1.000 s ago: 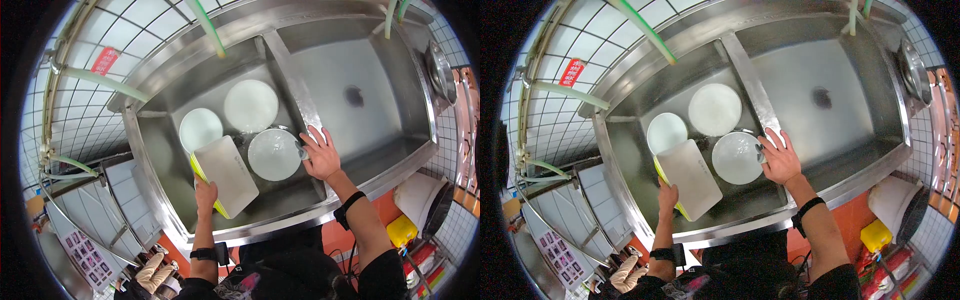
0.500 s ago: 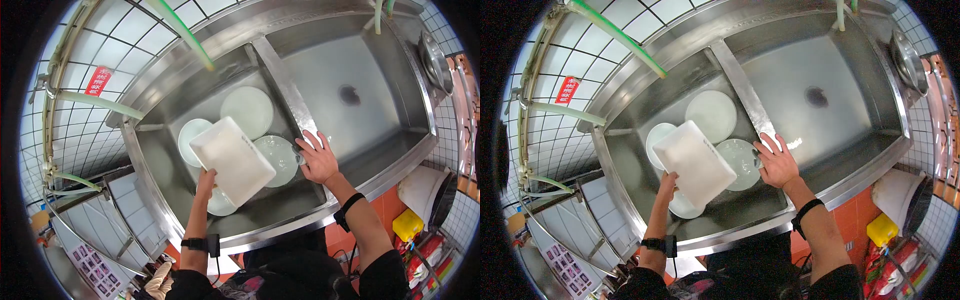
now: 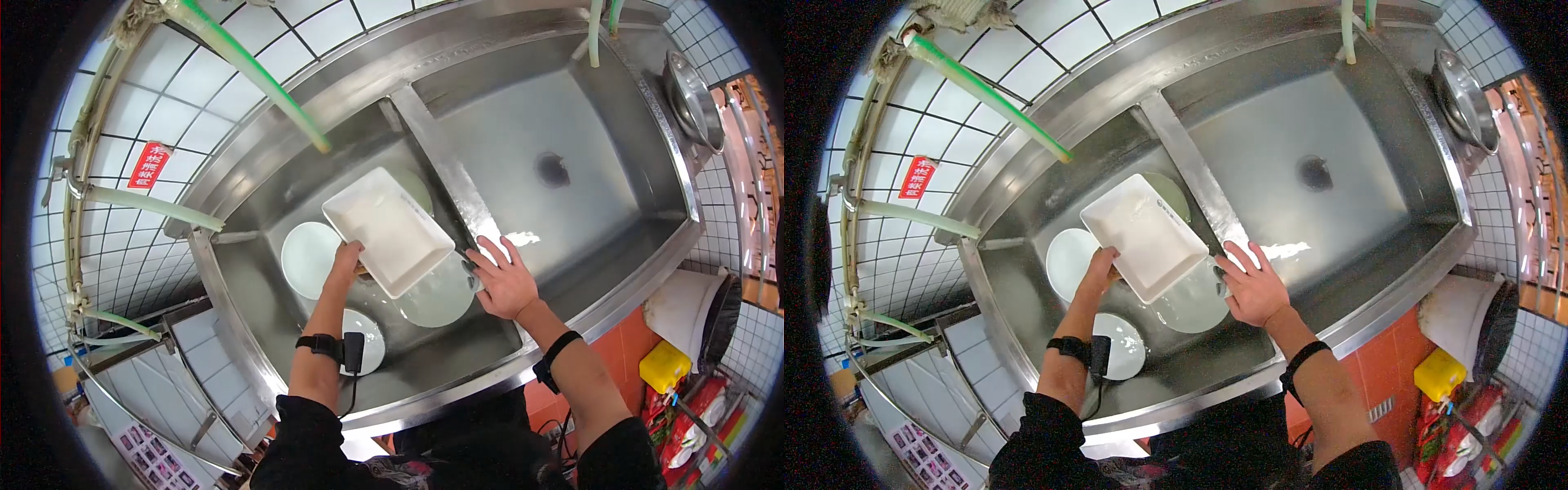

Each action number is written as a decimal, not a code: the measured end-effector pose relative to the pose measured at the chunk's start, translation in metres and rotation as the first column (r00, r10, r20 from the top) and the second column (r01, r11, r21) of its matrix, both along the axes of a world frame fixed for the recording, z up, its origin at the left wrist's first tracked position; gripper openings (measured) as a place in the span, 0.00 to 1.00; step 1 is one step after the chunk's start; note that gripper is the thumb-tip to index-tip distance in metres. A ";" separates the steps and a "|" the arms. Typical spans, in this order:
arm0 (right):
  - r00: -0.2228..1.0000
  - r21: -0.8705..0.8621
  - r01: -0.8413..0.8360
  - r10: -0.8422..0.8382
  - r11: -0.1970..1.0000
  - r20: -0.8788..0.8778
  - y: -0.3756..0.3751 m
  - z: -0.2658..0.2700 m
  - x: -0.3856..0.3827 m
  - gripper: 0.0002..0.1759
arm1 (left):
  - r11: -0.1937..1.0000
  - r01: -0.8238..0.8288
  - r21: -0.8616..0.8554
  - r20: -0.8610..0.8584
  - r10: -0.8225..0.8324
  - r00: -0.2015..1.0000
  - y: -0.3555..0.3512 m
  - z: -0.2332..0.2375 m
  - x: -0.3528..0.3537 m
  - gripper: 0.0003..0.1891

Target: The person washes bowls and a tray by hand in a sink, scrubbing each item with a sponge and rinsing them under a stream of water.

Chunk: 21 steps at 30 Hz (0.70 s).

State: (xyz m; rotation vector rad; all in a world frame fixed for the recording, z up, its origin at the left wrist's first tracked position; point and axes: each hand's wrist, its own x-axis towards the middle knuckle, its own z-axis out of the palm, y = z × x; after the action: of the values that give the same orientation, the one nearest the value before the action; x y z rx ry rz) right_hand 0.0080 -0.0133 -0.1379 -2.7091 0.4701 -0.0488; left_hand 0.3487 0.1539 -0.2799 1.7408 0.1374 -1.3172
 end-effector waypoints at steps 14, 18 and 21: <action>0.991 0.003 -0.015 0.015 1.000 -0.132 0.000 0.008 0.004 0.21 | 0.959 0.075 0.273 0.458 -0.198 0.867 -0.013 -0.020 0.007 0.28; 0.993 -0.002 -0.015 0.015 1.000 -0.114 0.001 0.004 0.002 0.21 | 0.968 0.042 0.247 0.629 -0.193 0.754 0.000 -0.037 -0.004 0.30; 0.996 -0.002 -0.020 0.020 1.000 -0.090 0.001 0.003 0.003 0.20 | 0.962 0.133 0.238 0.676 -0.262 0.688 0.006 -0.004 -0.040 0.31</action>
State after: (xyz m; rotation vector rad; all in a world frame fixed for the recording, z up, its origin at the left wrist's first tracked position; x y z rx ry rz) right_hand 0.0112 -0.0128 -0.1348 -2.7270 0.4696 0.0787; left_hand 0.3088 0.1595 -0.2834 2.3484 -0.4044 -0.6976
